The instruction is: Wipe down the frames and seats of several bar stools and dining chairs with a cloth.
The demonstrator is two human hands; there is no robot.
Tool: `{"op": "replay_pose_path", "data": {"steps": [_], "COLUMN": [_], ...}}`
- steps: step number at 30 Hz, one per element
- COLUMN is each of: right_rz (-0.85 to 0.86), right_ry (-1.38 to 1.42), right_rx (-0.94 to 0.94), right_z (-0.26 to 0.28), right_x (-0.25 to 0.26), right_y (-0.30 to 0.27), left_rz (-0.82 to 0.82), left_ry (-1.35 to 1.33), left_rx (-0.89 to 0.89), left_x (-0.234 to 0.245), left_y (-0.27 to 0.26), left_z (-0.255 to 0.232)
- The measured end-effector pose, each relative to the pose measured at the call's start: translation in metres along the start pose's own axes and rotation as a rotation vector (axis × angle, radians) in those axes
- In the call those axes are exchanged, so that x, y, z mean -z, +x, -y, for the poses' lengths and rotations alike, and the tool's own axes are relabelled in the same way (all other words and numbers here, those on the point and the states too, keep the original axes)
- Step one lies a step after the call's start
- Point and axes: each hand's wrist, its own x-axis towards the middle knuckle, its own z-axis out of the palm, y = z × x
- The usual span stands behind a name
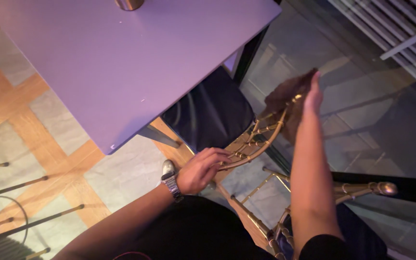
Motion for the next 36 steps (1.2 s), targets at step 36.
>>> {"op": "replay_pose_path", "data": {"steps": [36], "right_rz": [0.667], "right_ry": [-0.321], "right_rx": [0.462], "right_z": [-0.067], "right_x": [-0.155], "right_y": [-0.338], "left_rz": [-0.408], "left_ry": [0.428], "left_rx": [-0.152], "left_x": [0.062], "left_y": [-0.042], "left_z": [0.013]}}
